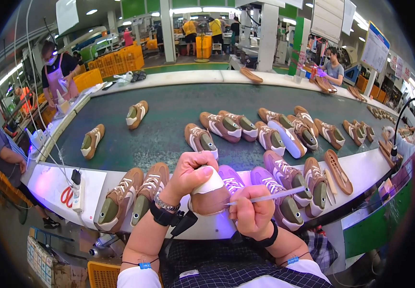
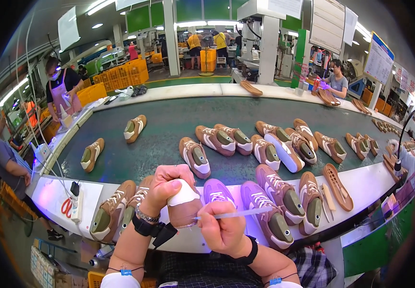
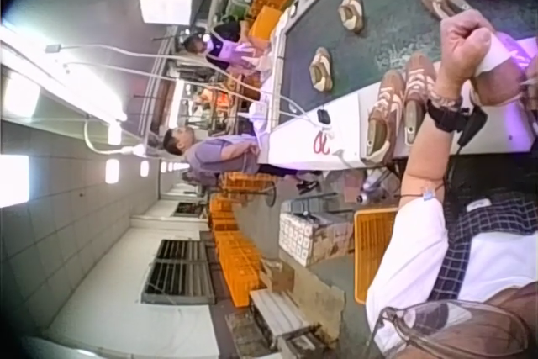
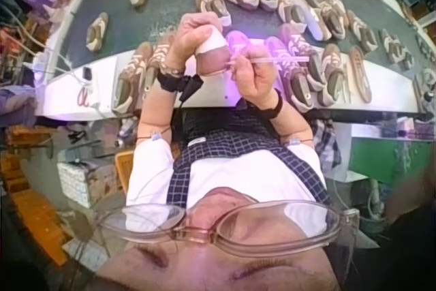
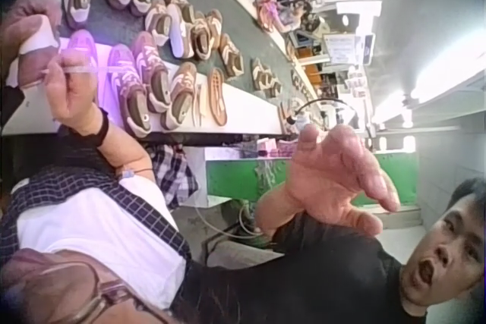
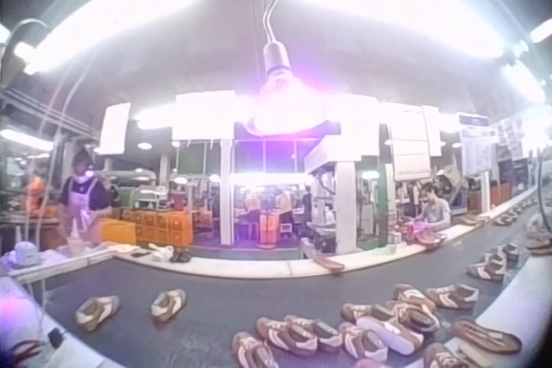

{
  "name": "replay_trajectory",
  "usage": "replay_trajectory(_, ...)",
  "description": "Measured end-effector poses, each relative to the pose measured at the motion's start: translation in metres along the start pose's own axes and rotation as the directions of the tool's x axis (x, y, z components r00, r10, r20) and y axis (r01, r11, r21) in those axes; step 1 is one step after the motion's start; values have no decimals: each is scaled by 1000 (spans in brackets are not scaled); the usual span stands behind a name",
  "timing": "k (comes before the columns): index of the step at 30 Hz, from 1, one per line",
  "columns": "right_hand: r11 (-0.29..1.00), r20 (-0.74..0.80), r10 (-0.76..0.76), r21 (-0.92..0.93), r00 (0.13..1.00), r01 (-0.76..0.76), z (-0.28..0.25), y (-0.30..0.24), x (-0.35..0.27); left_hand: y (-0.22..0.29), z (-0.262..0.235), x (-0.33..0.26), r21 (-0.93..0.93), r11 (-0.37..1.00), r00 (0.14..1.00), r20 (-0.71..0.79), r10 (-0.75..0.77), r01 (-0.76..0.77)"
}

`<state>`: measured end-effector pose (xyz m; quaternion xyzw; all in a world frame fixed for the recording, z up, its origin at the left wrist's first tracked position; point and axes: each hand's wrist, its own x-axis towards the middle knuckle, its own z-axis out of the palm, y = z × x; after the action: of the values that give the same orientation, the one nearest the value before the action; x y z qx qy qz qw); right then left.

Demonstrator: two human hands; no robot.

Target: The recorder is inspecting and applying a marking or adhesive to the heel area of shoes on a production line.

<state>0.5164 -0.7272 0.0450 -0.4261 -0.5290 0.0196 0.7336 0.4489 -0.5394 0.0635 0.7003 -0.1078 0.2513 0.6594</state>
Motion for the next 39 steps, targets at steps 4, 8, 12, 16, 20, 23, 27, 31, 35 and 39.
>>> replay_trajectory(4, 953, 152, -175, -222, 973, 206, -2, -3, 8, 1, 2, 1, 6, 1000, 1000, 8, 2, -2)
replay_trajectory(8, 923, 199, -239, -257, 950, 286, -6, -4, 10, 1, 5, 2, 16, 1000, 1000, 4, -5, 5)
replay_trajectory(12, 980, 116, -170, -84, 979, 180, -3, -5, 6, 0, 8, 2, 12, 1000, 1000, -1, 8, -8)
replay_trajectory(16, 962, 132, -165, -199, 977, 189, -5, -4, 6, -1, 8, 2, 25, 1000, 1000, -12, 12, -11)
replay_trajectory(20, 994, 99, 14, -112, 995, -3, -7, -10, 4, -1, 8, 3, 23, 1000, 1000, -11, 14, -14)
replay_trajectory(23, 923, -43, 273, 293, 961, -249, -8, -12, 2, -1, 7, 5, 36, 999, 999, -5, 39, -39)
replay_trajectory(27, 774, -140, 475, 536, 869, -337, -14, 1, -4, -5, 7, 2, 32, 997, 998, -12, 68, -68)
replay_trajectory(31, 570, -55, 778, 483, 626, -665, -29, 20, -33, -1, 4, -3, 100, 993, 998, 4, 61, -61)
replay_trajectory(35, 407, 189, 822, 466, 538, -785, -32, 45, -69, 6, -2, -10, 194, 980, 998, -34, 46, -38)
replay_trajectory(39, -92, 601, 732, 552, 320, -828, -32, 50, -82, -12, -28, -24, 199, 980, 994, 104, -37, 16)
